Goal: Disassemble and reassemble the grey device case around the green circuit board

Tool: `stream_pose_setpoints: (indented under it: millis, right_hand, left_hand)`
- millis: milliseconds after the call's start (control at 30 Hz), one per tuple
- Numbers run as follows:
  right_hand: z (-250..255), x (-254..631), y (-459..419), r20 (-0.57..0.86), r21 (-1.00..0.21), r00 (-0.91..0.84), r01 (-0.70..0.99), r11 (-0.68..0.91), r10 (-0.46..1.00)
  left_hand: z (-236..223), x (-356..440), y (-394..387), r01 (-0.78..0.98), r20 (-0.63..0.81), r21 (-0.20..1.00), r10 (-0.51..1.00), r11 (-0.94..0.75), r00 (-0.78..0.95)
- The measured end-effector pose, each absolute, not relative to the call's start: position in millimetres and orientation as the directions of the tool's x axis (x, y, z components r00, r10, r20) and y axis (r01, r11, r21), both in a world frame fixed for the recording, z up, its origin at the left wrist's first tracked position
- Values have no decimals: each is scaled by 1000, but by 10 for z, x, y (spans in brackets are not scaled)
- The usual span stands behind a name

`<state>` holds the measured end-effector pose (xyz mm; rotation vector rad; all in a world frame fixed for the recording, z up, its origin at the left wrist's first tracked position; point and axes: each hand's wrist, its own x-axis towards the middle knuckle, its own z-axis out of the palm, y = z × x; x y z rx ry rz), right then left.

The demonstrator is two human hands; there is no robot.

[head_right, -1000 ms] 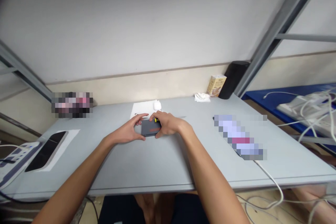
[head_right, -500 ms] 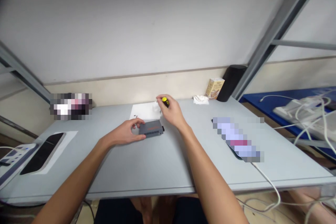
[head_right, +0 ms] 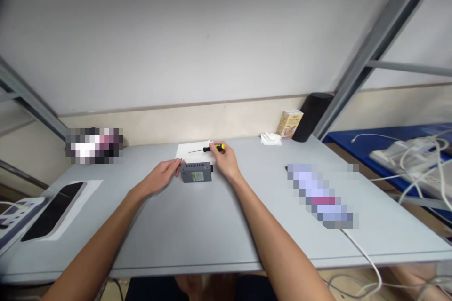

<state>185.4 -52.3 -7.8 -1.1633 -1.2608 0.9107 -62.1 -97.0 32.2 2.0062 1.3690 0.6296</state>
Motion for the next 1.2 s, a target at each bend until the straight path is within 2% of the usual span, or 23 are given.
stream_pose_setpoints:
  millis: [100, 200, 367, 567, 800, 967, 1200]
  right_hand:
    - [-97, 1803, -567, 183, -979, 57, 103, 177, 981]
    - [-95, 1797, -591, 144, -984, 41, 111, 138, 989]
    - [-106, 1794, -582, 130, -986, 24, 112, 126, 991]
    - [-77, 1774, -574, 135, -990, 87, 48, 131, 987]
    - [32, 1776, -606, 152, -988, 74, -7, 153, 986]
    - [19, 1760, -622, 171, -985, 37, -9, 171, 985]
    - [17, 1770, -624, 197, -980, 48, -8, 198, 979]
  left_hand:
    - [227, -710, -874, 674, 135, 698, 968, -244, 210]
    - [115, -786, -805, 763, 222, 577, 955, -290, 195]
    - [-11, -812, -776, 812, 220, 483, 943, -328, 251]
    - [-50, -755, -775, 862, 239, 414, 948, -293, 208]
    - [-49, -707, -776, 831, 330, 473, 933, -293, 141]
    - [-41, -700, -774, 781, 384, 521, 912, -345, 146]
    - [-55, -706, -755, 741, 456, 529, 875, -415, 164]
